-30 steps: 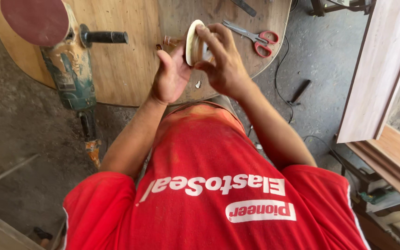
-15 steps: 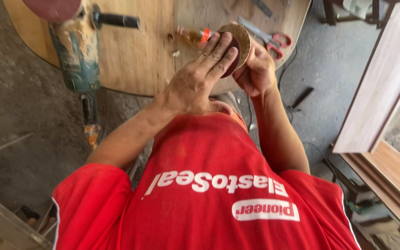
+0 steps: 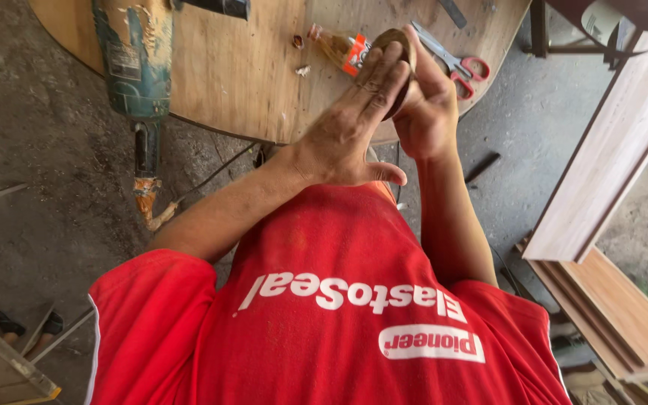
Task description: The person squeezes contact cement from a plastic bottle onto a round wooden disc, then takes a purple sanding disc and presses it onto the glued surface, aligning it by hand. They press and rub the disc to secure it, then pick up the bottle again.
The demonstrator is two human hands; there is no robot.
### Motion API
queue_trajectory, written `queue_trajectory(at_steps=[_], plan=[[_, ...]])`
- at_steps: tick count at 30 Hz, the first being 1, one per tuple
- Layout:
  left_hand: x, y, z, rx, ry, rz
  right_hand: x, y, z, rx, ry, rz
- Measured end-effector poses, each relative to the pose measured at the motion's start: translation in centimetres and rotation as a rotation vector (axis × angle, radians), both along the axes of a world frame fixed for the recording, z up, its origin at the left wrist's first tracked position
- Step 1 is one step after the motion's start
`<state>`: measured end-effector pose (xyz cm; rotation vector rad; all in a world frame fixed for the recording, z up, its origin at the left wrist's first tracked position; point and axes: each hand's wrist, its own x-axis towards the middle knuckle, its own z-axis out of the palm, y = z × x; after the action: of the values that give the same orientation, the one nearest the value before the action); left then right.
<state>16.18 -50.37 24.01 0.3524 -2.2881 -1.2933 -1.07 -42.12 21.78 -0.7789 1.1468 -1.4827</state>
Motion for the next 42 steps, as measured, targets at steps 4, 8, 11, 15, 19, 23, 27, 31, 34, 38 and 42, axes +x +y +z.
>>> queue_trajectory(at_steps=[4,8,11,15,19,23,27,31,34,38,42], plan=[[1.4,-1.1,-2.0,0.77,0.29,-0.083,1.0,-1.6,2.5,-0.217,1.089,-0.011],[3.5,-2.0,-2.4,1.261,0.413,-0.215,0.8,-2.6,5.0,-0.101,1.167,0.077],[4.4,-2.1,-2.3,1.346,0.376,-0.248,0.6,-2.8,5.9,-0.157,1.325,0.148],[4.2,-2.0,-2.2,1.392,0.374,-0.259,0.3,-2.9,5.6,-0.268,1.525,0.158],[4.1,-2.6,-2.0,1.455,0.368,-0.288,-0.1,-2.8,5.5,-0.275,1.434,0.257],[4.5,-4.3,-1.6,1.443,0.301,-0.345,-0.5,-2.6,6.1,-0.27,1.344,0.234],[3.9,-4.0,-2.1,1.131,0.34,-0.19,-0.1,-3.2,6.2,-0.222,1.126,0.121],[2.9,-1.6,-3.3,0.744,0.392,-0.067,1.3,-3.8,6.3,-0.155,0.991,0.023],[3.1,-1.0,-3.6,0.973,0.452,-0.154,1.8,-3.9,7.3,-0.137,1.205,0.011],[3.8,-2.0,-3.0,1.144,0.447,-0.259,1.4,-4.7,9.0,-0.265,1.331,0.109],[3.9,-2.2,-2.2,1.16,0.456,-0.282,0.9,-5.1,9.4,-0.277,1.457,0.138]])
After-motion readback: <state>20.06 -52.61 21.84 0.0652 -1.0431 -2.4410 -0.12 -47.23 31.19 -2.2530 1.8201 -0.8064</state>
